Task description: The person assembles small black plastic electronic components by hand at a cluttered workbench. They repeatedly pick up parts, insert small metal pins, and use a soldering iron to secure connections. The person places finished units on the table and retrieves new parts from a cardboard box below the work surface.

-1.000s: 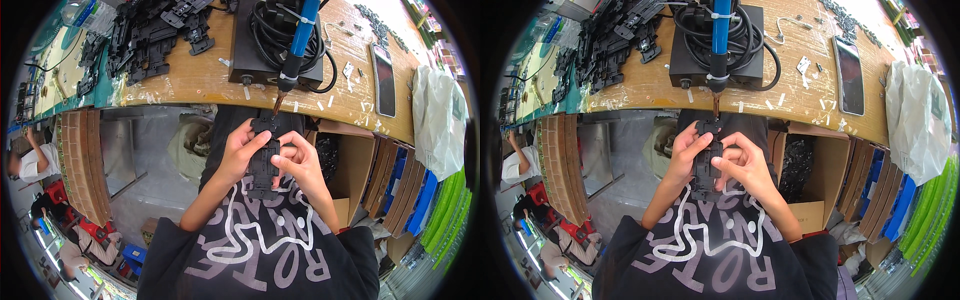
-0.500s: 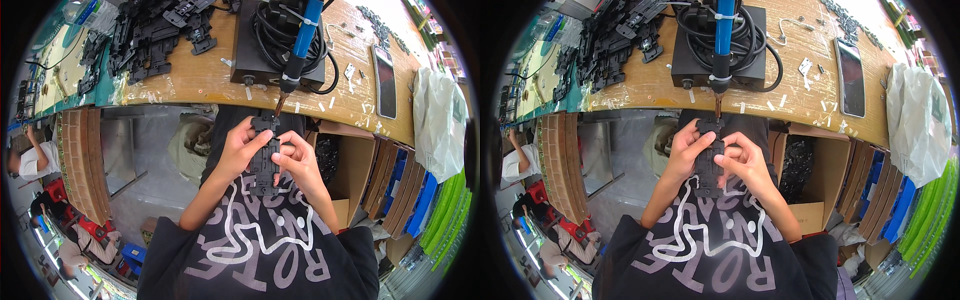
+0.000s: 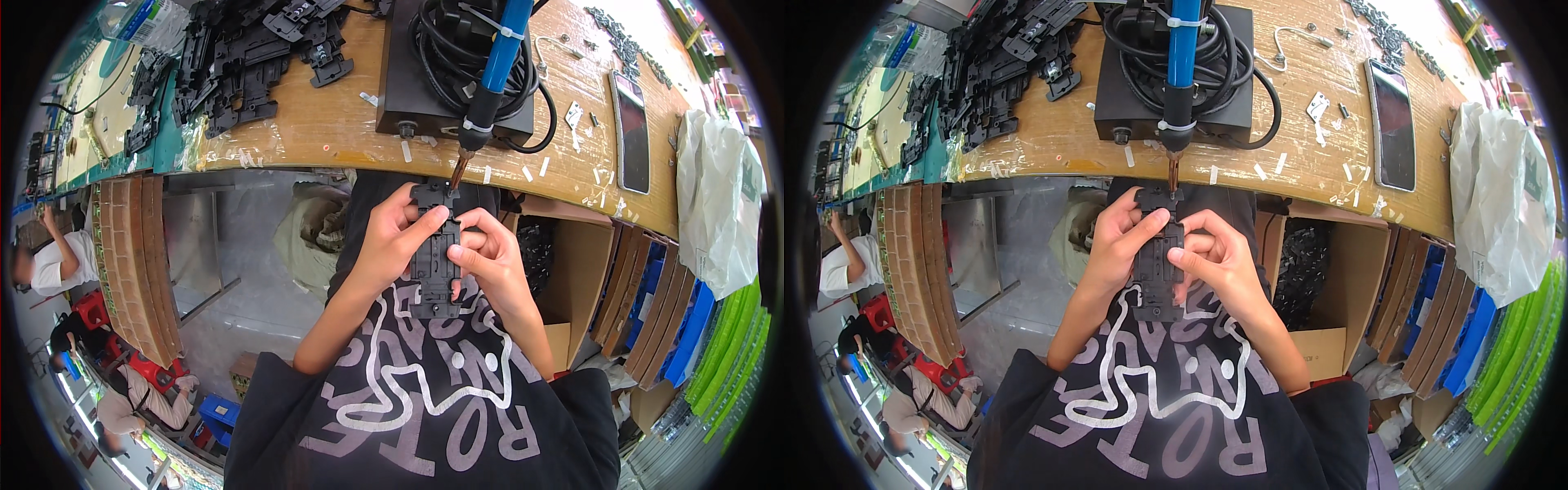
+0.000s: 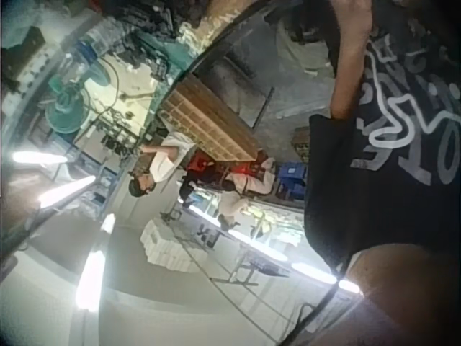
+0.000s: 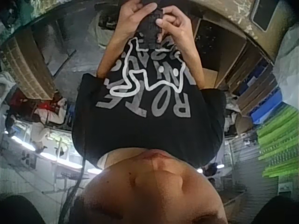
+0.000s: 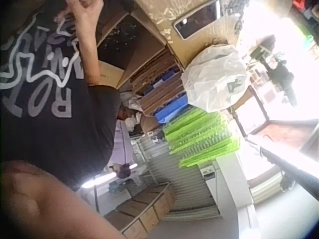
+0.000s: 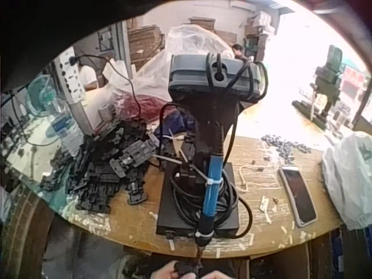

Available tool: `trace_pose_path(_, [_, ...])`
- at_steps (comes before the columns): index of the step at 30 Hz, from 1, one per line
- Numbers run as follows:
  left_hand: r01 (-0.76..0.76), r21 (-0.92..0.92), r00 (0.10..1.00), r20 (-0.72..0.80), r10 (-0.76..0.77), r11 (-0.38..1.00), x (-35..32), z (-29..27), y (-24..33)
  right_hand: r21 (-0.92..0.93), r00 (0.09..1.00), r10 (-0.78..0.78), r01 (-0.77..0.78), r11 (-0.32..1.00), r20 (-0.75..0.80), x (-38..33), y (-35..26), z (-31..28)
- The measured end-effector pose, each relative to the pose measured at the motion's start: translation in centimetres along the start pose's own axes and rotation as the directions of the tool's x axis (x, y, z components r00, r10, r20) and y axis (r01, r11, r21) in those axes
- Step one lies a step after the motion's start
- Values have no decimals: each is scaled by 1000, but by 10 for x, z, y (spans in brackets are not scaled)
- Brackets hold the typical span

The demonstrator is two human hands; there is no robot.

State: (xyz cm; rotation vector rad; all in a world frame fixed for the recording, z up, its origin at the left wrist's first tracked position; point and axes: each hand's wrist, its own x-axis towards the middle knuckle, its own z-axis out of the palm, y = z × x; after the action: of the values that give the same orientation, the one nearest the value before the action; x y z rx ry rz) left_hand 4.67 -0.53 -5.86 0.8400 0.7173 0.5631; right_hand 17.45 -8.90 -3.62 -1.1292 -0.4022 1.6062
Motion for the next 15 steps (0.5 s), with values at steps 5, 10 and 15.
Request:
trace_pose_path(5, [-1, 15, 1000, -10, 1, 1000, -1, 0, 0, -5, 1000, 1, -1, 1000, -6, -2, -3, 3])
trace_pose_path(10, [10, 14, 1000, -11, -9, 1000, -3, 1, -1, 3, 1000, -8, 8, 1000, -7, -4, 1, 1])
trace_pose_path(15, [14, -22, 1000, 19, -14, 1000, -2, 0, 1, 1, 1000, 0, 0, 1000, -3, -3, 0, 1])
